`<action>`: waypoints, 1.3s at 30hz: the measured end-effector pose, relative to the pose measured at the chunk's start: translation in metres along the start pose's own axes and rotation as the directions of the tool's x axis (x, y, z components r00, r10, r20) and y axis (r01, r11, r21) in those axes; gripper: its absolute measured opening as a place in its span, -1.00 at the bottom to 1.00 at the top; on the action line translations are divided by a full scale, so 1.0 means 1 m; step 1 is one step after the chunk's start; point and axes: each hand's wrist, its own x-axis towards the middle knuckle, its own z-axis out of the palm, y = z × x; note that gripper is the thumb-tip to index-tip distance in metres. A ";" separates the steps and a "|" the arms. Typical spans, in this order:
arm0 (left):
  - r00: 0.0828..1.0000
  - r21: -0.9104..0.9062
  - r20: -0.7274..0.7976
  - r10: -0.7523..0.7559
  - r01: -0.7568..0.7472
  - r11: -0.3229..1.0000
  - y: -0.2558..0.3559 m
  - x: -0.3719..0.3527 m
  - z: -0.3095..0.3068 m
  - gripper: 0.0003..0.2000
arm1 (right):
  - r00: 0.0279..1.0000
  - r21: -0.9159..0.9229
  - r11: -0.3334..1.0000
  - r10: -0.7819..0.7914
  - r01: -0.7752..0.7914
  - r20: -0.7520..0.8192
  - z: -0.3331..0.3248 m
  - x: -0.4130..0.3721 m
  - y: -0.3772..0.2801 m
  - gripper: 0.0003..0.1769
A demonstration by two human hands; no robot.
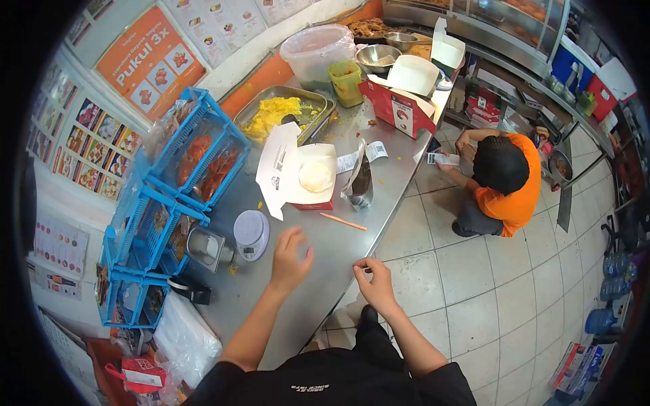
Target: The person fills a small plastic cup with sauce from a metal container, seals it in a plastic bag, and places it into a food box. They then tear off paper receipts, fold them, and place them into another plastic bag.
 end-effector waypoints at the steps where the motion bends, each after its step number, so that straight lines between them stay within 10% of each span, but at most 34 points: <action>1: 0.998 0.016 -0.019 0.053 -0.052 0.998 -0.006 0.024 0.017 -0.76 | 0.999 -0.022 0.999 -0.028 0.028 -0.032 0.003 0.006 0.002 -0.88; 8: 0.977 0.111 0.164 -0.134 0.116 0.987 -0.073 0.061 0.084 -0.81 | 0.996 -0.072 0.995 -0.071 0.075 0.054 0.017 0.026 0.027 -0.88; 16: 0.967 -0.008 -0.176 -0.186 0.188 0.982 -0.079 0.048 0.082 -0.82 | 0.989 -0.024 0.990 -0.134 0.136 0.062 0.018 0.034 0.036 -0.87; 39: 0.946 0.094 -0.257 -0.198 0.228 0.969 -0.085 0.014 0.069 -0.84 | 0.992 -0.031 0.993 -0.116 0.118 0.059 0.016 0.035 0.040 -0.84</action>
